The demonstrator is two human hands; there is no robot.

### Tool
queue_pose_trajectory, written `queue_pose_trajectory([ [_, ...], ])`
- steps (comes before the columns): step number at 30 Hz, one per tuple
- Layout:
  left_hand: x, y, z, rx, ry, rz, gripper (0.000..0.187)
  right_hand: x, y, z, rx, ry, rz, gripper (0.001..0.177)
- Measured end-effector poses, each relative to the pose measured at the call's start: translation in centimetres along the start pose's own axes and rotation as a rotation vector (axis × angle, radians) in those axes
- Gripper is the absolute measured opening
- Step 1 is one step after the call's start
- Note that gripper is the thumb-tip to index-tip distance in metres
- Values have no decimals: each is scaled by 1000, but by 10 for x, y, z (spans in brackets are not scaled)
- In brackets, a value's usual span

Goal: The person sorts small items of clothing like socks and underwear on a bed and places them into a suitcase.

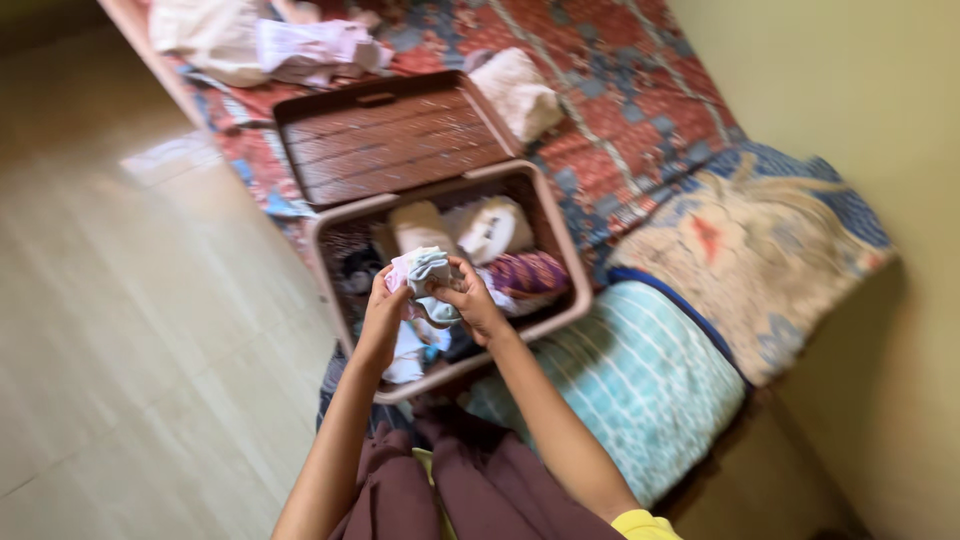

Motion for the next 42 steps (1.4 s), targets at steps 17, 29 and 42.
queue_pose_trajectory([
  [17,134,-150,60,328,111,692,25,165,13,157,306,22,-1127,71],
  [29,135,-129,82,273,195,733,19,170,51,161,13,109,-1326,21],
  [42,177,-62,36,464,479,984,26,45,-29,99,-60,90,-553,31],
])
Point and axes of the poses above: each hand's wrist, its own z-axis towards the middle knuckle, its own y-axis out of the palm, x = y × z, the point moved 10 cm from there along z, towards the middle knuckle, and after that the axes turned 7 degrees about -x, right-handed, at the moved point
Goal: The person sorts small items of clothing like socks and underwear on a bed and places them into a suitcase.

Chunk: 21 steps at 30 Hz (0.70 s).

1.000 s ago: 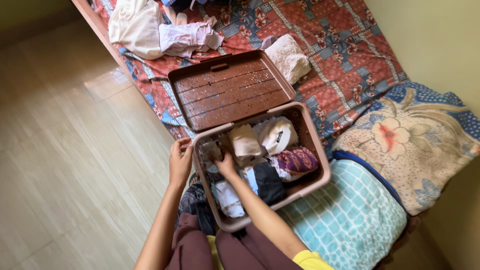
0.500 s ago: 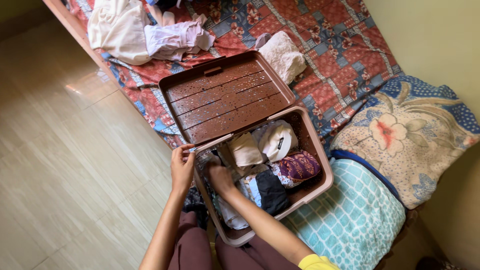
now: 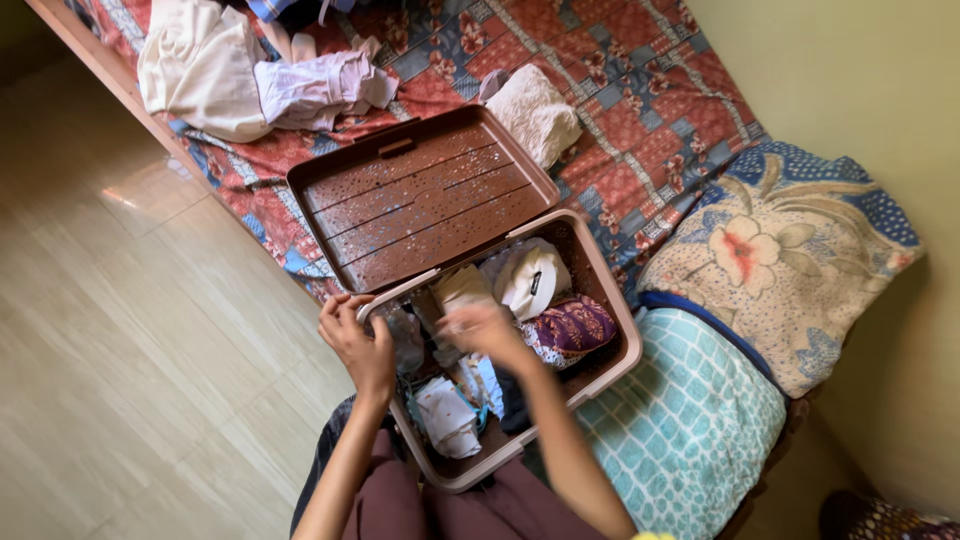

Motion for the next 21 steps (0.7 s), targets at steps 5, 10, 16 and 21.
queue_pose_trajectory([
  [5,33,18,-13,19,34,98,29,-7,-198,-51,866,50,-771,29],
  [10,64,39,-14,-20,191,93,37,98,-220,-10,594,361,64,41],
  [16,66,41,-4,-30,182,29,39,101,-205,8,640,377,179,42],
  [21,59,37,5,-38,178,18,39,107,-185,18,597,474,86,41],
])
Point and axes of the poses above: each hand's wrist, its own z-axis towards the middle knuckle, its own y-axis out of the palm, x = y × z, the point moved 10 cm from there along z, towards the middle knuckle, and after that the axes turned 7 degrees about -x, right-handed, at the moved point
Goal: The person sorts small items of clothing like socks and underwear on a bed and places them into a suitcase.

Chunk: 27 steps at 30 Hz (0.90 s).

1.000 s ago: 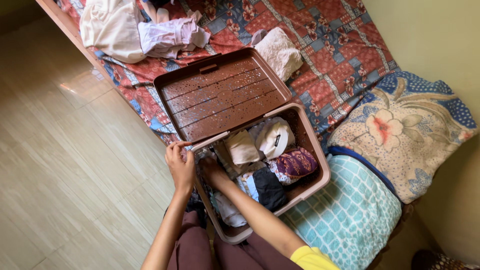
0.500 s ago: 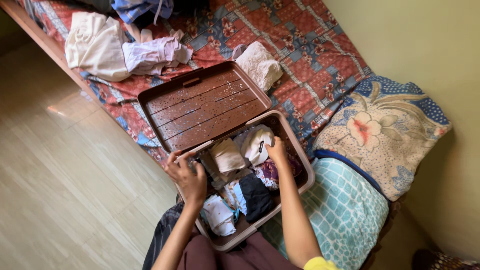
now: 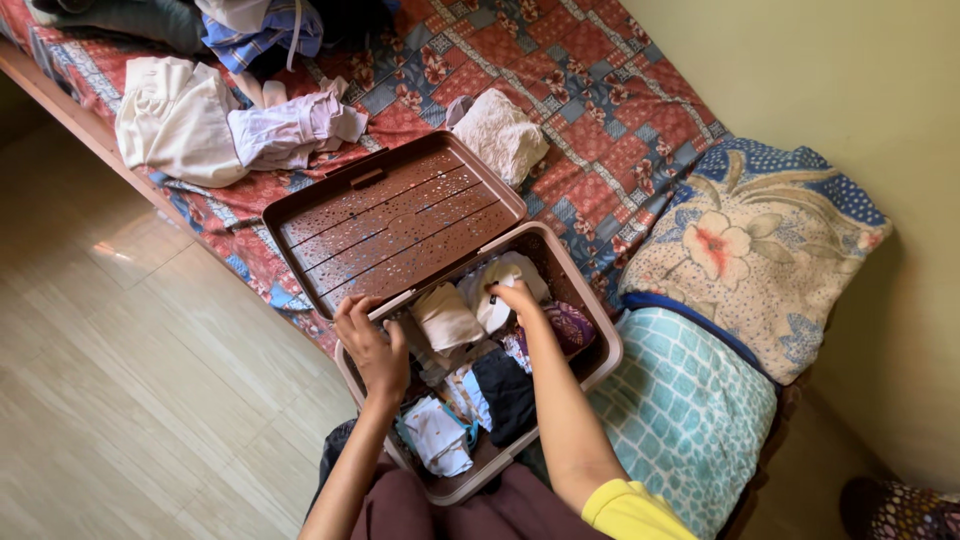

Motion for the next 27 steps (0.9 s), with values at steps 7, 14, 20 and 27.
queue_pose_trajectory([
  [7,-17,-1,3,-84,-38,91,38,-20,17,-3,29,-228,-29,40],
  [14,-21,9,-8,-249,200,335,33,-46,-15,-33,102,7,89,35],
  [20,-40,10,-20,-342,257,358,49,-139,41,-139,-167,-227,-125,46],
  [27,-69,-22,-27,-263,161,302,46,-58,233,-129,-658,-468,-91,53],
])
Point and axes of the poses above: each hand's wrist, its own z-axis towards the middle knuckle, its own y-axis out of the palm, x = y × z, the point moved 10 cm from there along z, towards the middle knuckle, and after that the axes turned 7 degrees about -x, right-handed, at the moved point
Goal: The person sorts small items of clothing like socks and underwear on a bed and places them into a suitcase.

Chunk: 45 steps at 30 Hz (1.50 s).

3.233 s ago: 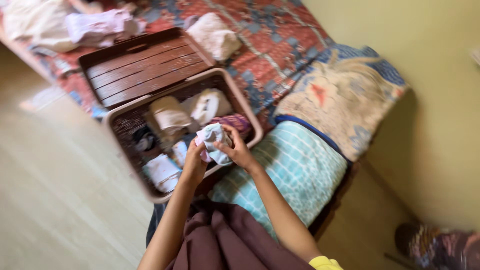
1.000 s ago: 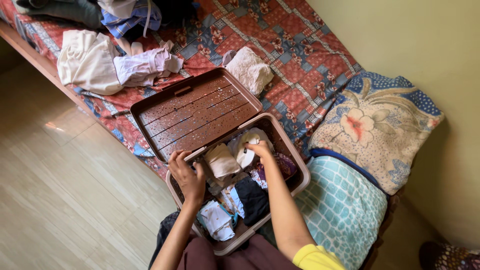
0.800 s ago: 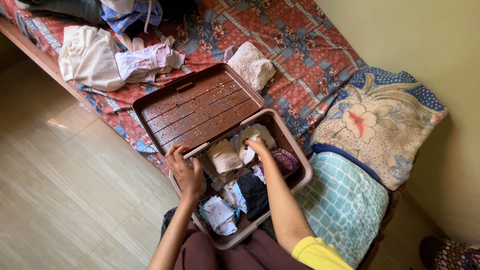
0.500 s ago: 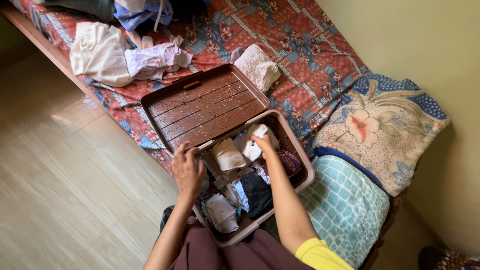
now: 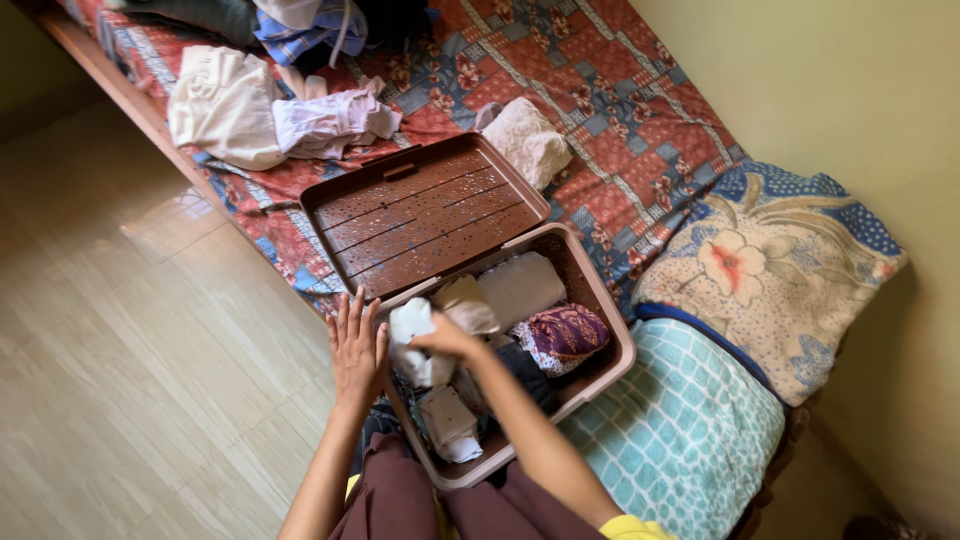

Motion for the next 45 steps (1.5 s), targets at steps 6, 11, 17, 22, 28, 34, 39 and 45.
queue_pose_trajectory([
  [6,-6,1,-12,-11,-9,36,46,82,29,35,156,277,-626,50],
  [11,-3,-2,-11,-31,-3,10,47,55,35,3,384,125,-773,83],
  [17,0,-8,-1,-37,-13,-55,43,5,28,-60,580,27,-685,52],
  [22,14,-5,7,4,50,-58,32,23,32,-30,476,-49,-698,30],
  [28,15,2,11,-48,9,-18,42,48,31,-3,404,82,-1011,22],
  [34,63,5,23,-164,184,140,56,-28,32,-58,466,-81,-947,18],
  [39,139,55,18,-262,307,301,54,-112,-18,-168,637,-247,-683,13],
  [45,226,134,10,-262,396,347,58,-144,-119,-264,940,-235,-927,25],
])
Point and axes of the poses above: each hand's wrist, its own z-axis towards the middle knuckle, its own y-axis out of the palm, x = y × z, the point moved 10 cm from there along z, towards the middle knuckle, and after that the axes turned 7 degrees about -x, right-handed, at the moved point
